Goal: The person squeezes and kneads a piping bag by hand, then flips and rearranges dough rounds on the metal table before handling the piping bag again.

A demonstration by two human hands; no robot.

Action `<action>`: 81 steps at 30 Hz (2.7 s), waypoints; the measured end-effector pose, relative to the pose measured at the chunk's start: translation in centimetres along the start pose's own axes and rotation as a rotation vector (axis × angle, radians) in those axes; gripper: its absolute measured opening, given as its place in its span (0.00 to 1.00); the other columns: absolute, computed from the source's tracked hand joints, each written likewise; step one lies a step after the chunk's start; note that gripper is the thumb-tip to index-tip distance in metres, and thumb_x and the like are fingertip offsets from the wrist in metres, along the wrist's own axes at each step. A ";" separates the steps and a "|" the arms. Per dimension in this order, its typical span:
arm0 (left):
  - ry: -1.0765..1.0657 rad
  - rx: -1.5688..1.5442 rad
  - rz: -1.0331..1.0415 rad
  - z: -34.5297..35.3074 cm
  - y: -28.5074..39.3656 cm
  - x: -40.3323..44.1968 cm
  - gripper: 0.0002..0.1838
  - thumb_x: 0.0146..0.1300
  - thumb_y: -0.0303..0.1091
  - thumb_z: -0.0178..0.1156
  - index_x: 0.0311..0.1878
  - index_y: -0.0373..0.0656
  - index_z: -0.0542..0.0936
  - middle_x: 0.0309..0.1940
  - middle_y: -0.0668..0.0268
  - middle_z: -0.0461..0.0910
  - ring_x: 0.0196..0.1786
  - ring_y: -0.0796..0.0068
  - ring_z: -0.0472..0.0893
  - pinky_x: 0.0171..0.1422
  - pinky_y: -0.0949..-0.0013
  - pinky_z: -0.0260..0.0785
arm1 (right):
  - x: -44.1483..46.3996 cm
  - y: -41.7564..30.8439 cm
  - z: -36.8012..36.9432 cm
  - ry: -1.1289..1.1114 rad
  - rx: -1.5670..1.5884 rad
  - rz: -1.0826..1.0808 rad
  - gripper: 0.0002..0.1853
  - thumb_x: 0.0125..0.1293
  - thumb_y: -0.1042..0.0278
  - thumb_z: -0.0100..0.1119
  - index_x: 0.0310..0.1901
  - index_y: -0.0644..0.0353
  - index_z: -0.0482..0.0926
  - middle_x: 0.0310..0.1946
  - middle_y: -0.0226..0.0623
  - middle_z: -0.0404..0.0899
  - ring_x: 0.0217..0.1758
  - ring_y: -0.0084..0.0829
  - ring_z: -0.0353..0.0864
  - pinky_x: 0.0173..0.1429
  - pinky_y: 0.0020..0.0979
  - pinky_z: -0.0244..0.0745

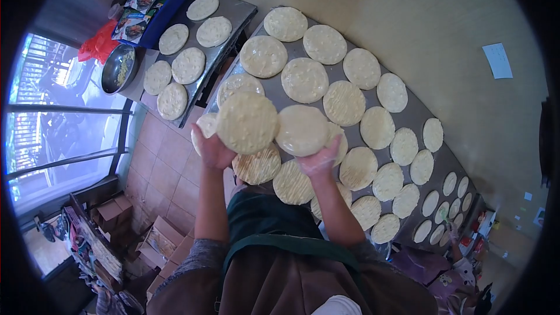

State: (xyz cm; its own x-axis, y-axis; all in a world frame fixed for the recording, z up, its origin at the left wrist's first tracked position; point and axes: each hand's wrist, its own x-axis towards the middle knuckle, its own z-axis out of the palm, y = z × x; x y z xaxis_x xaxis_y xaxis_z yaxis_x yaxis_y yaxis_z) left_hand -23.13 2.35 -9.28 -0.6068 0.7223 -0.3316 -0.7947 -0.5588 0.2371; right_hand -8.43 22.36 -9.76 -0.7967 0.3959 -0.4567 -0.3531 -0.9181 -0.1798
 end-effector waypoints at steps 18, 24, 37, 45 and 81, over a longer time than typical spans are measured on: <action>-0.018 0.074 0.128 1.4 5.1 -3.9 0.56 0.54 0.79 0.32 0.70 0.37 0.53 0.70 0.53 0.54 0.71 0.52 0.55 0.73 0.47 0.45 | 5.6 5.1 -5.9 0.303 -0.065 -0.091 0.47 0.61 0.27 0.31 0.70 0.61 0.48 0.71 0.40 0.50 0.73 0.38 0.50 0.75 0.38 0.40; 0.007 0.070 0.149 1.7 5.3 -4.1 0.56 0.54 0.80 0.31 0.70 0.36 0.52 0.70 0.52 0.54 0.71 0.52 0.55 0.73 0.47 0.45 | 5.1 4.8 -5.0 0.310 -0.049 -0.161 0.44 0.63 0.31 0.38 0.68 0.62 0.52 0.69 0.40 0.55 0.71 0.38 0.54 0.74 0.38 0.43; -0.112 0.057 -0.168 7.0 -1.3 -1.4 0.58 0.51 0.81 0.31 0.71 0.38 0.49 0.71 0.52 0.51 0.72 0.53 0.52 0.74 0.49 0.44 | 0.1 1.4 -1.8 0.028 -0.118 -0.014 0.25 0.70 0.58 0.42 0.64 0.63 0.62 0.62 0.40 0.66 0.64 0.35 0.66 0.70 0.34 0.57; -0.227 0.555 -0.458 15.9 -14.4 2.4 0.58 0.53 0.81 0.21 0.70 0.36 0.48 0.67 0.53 0.58 0.68 0.58 0.62 0.67 0.55 0.57 | -6.6 -10.0 -0.3 -0.117 -0.027 -0.355 0.33 0.68 0.40 0.30 0.68 0.53 0.55 0.66 0.39 0.61 0.67 0.39 0.63 0.67 0.47 0.62; 0.693 0.008 -0.200 -10.0 -19.9 -12.9 0.63 0.44 0.86 0.31 0.71 0.39 0.47 0.68 0.51 0.53 0.70 0.49 0.53 0.72 0.42 0.42 | -1.7 -47.6 -15.9 0.908 -1.518 -0.560 0.32 0.61 0.35 0.50 0.51 0.60 0.77 0.44 0.37 0.79 0.43 0.29 0.78 0.48 0.33 0.70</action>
State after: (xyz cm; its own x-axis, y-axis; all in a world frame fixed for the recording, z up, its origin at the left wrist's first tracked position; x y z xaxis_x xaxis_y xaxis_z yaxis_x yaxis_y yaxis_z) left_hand 0.61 0.09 -18.82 -0.3036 0.3846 -0.8717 -0.8913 -0.4380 0.1172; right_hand 17.50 65.16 -14.26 -0.1008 0.9622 -0.2530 0.6466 -0.1299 -0.7517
